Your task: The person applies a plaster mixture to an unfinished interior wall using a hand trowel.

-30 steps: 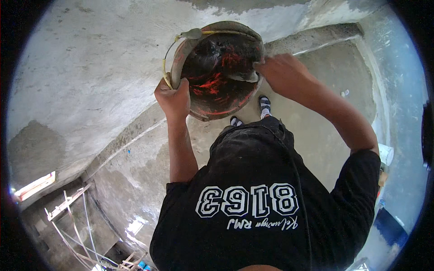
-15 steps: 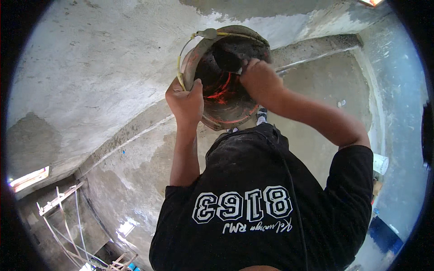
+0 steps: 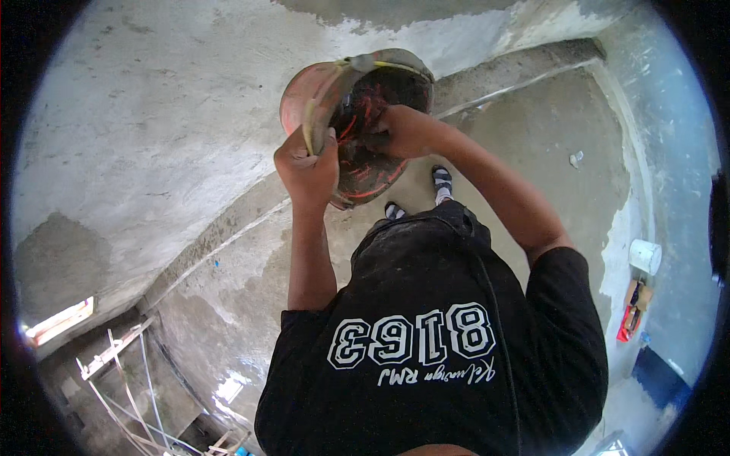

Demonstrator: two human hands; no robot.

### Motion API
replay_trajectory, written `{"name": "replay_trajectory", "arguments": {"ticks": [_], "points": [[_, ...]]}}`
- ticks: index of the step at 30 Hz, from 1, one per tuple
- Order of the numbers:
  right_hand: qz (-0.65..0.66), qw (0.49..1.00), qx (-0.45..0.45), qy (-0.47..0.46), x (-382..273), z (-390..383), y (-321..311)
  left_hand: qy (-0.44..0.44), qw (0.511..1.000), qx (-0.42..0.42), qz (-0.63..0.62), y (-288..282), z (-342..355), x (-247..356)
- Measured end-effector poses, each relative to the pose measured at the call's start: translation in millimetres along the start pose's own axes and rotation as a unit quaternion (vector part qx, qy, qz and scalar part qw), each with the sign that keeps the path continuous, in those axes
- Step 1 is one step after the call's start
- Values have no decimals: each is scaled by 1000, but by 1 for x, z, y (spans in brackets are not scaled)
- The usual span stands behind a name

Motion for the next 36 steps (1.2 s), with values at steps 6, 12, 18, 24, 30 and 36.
{"name": "replay_trajectory", "arguments": {"ticks": [6,12,18,24,30,36], "points": [[483,841,-17,241,10,-32,-28,-133,982,137,-15,-43,18,-11],[472,826,40,305,9,-77,-43,-142,976,158,-34,-56,20,-18],[430,820,39,377,7,-99,-19,-139,980,142,5,-48,17,-37],[433,784,34,443,16,-101,11,-198,964,138,111,-40,15,-61],[245,913,99,309,33,-94,17,-187,963,149,126,-19,15,-82],[233,921,145,278,62,-87,15,-210,948,163,176,5,20,-86]]}}
Point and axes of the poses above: each hand's wrist, its own z-axis towards the middle knuckle, its own y-axis out of the palm, x = y × z, the point moved 1 cm from there along z, towards the middle knuckle, and after that the axes turned 5 degrees about x, right-handed, at the moved point
